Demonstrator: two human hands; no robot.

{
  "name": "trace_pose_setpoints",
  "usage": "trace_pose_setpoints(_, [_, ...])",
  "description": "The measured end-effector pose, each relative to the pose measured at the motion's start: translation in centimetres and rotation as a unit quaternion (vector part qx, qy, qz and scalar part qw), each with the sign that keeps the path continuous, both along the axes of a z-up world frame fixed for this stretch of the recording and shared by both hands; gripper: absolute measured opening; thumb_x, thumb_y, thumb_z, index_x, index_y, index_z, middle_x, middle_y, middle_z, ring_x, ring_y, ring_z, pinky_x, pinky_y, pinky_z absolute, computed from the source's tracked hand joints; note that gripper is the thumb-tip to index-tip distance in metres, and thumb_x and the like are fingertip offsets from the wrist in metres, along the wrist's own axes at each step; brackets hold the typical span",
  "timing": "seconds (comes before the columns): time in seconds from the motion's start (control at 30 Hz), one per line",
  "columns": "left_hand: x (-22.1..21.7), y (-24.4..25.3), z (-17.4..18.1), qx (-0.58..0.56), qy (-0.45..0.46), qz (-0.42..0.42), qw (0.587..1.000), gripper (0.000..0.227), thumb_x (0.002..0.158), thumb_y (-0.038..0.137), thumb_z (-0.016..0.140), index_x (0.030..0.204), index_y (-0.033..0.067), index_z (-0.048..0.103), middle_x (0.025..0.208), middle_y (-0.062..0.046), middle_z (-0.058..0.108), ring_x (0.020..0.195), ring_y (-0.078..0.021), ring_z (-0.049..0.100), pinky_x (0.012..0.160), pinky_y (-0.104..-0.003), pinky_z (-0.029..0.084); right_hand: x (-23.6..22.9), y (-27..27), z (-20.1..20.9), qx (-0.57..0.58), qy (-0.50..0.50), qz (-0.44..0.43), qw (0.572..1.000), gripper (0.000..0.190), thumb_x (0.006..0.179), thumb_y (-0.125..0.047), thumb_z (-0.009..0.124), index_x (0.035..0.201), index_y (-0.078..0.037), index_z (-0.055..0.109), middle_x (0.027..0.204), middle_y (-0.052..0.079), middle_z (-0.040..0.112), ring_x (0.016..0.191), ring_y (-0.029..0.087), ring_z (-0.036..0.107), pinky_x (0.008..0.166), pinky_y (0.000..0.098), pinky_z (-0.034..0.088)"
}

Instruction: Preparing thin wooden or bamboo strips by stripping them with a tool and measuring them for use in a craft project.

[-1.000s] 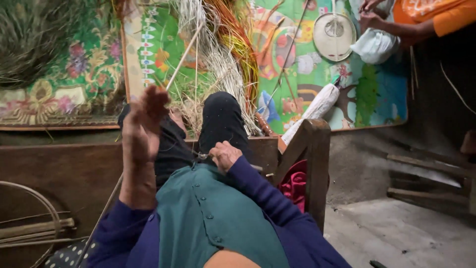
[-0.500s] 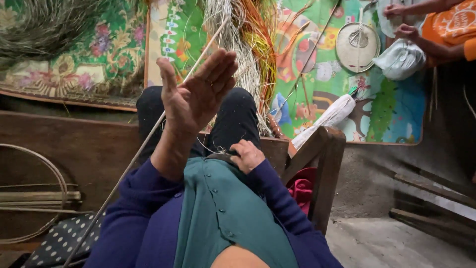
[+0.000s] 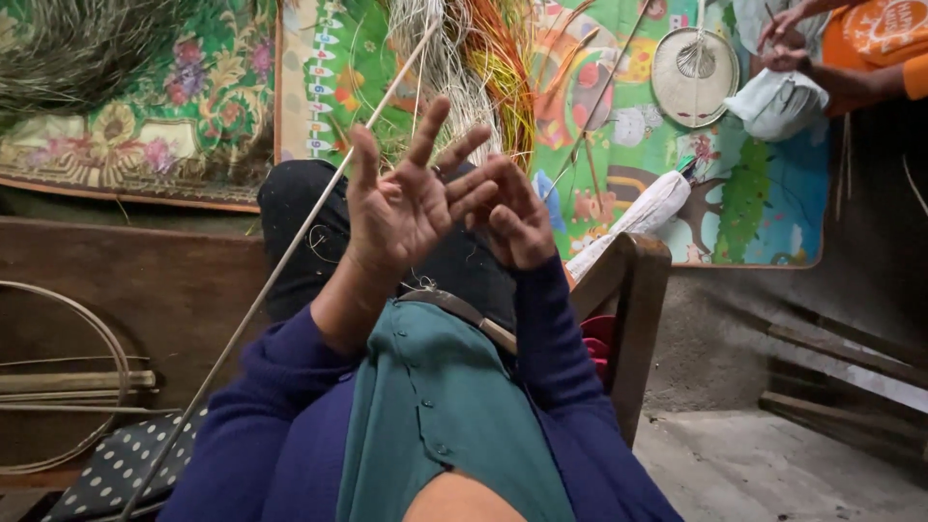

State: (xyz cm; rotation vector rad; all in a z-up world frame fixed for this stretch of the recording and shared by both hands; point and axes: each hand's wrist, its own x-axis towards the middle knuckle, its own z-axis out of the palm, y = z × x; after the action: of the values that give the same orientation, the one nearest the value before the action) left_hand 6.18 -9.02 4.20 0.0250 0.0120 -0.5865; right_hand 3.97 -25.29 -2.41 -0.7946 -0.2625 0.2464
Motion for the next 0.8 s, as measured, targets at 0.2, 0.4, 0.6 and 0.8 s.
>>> trace_pose_setpoints(0.2, [0.0, -1.0, -1.0, -0.113, 0.059, 0.01, 0.992, 0.077, 0.07, 0.057, 0.042, 0.134, 0.0218, 0.018, 0.138, -0.024, 0.012, 0.114, -0.0477, 0.03, 0.091, -0.055, 0.033, 1.5, 1.3, 0.0, 0.167, -0.005, 0.096, 0.981, 0.035, 0.084, -0.001, 0.053, 0.117, -0.005, 0.042, 0.106, 0.008, 0.037, 0.091, 0.009, 0.042, 0.081, 0.0137, 0.038])
trace_pose_setpoints(0.4, [-0.2, -1.5, -0.5, -0.08, 0.068, 0.039, 0.994, 0.074, 0.07, 0.063, 0.035, 0.131, 0.0221, 0.025, 0.139, -0.02, 0.016, 0.116, -0.0499, 0.027, 0.095, -0.056, 0.026, 1.6, 1.0, -2.3, 0.141, -0.017, 0.048, 0.989, 0.04, 0.084, -0.005, 0.054, 0.121, -0.003, 0.038, 0.115, 0.015, 0.04, 0.105, 0.017, 0.046, 0.082, 0.0162, 0.042])
trace_pose_setpoints(0.6, [0.1, -2.0, -1.8, -0.088, 0.055, 0.05, 0.993, 0.069, 0.068, 0.066, 0.039, 0.125, 0.0258, 0.038, 0.135, -0.016, 0.028, 0.12, -0.0476, 0.027, 0.098, -0.057, 0.026, 2.4, 1.6, -4.6, 0.179, -0.062, 0.063, 0.98, 0.048, 0.081, -0.011, 0.055, 0.124, -0.008, 0.034, 0.115, 0.012, 0.039, 0.113, 0.022, 0.038, 0.094, 0.0327, 0.034])
trace_pose_setpoints(0.8, [-0.1, -2.1, -2.0, -0.092, 0.032, 0.06, 0.993, 0.066, 0.07, 0.07, 0.033, 0.121, 0.0305, 0.043, 0.13, -0.01, 0.038, 0.117, -0.0464, 0.033, 0.09, -0.056, 0.035, 2.4, 3.0, -5.1, 0.211, -0.029, 0.019, 0.977, 0.04, 0.084, -0.014, 0.049, 0.121, -0.005, 0.037, 0.106, 0.013, 0.046, 0.104, 0.021, 0.045, 0.083, 0.033, 0.043])
